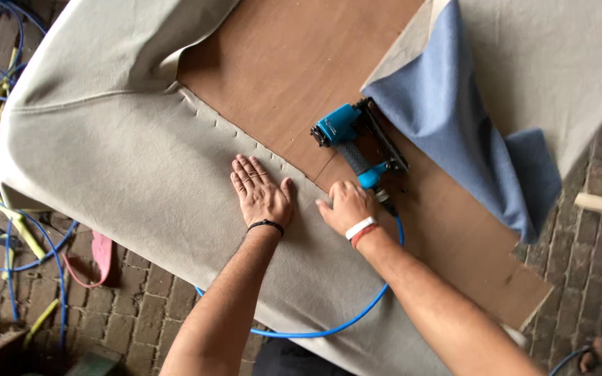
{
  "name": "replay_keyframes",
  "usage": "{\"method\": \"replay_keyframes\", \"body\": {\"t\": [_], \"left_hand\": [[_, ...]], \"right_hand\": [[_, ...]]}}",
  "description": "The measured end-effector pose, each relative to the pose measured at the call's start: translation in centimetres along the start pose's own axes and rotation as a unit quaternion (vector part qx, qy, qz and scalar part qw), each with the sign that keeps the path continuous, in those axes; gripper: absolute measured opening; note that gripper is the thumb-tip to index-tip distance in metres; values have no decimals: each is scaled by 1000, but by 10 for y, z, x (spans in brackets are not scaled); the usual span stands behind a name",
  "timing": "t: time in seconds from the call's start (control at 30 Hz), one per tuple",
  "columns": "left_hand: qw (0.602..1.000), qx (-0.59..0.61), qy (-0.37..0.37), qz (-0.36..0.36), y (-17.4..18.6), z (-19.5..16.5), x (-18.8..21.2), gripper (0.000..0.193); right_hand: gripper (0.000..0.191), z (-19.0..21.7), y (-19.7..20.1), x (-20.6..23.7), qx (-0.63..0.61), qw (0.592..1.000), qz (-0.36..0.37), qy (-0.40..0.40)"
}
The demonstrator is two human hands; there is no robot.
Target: The person staples beige fabric onto a wooden furniture frame using a pneumatic staple gun. They smooth and fold the fabric while driving staples along the edges and corners to secure it in place.
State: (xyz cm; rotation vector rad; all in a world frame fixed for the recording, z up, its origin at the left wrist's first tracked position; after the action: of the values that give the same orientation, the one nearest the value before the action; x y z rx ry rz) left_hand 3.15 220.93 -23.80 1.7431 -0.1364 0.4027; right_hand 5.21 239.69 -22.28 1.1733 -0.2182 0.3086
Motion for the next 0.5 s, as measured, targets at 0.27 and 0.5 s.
{"method": "replay_keyframes", "body": {"t": [0.27, 0.5], "left_hand": [[999, -37, -6, -30, 5, -8, 9, 92], [999, -20, 15, -29, 12, 2, 2, 91]], "right_hand": [[15, -15, -9, 8, 24, 996, -9, 84], [36, -21, -15, -10, -35, 988, -29, 146]]}}
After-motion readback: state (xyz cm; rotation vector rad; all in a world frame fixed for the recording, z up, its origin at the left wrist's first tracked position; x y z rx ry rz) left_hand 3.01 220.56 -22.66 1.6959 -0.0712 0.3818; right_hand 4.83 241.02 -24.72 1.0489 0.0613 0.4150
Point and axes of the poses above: each hand's wrist, its own x-axis away from the middle knuckle, its own y-axis out of the back of the hand, z = x × y, the point moved 1 cm from there along -x, towards the middle knuckle, and after that the axes turned 7 degrees about z, right-handed, at the moved point
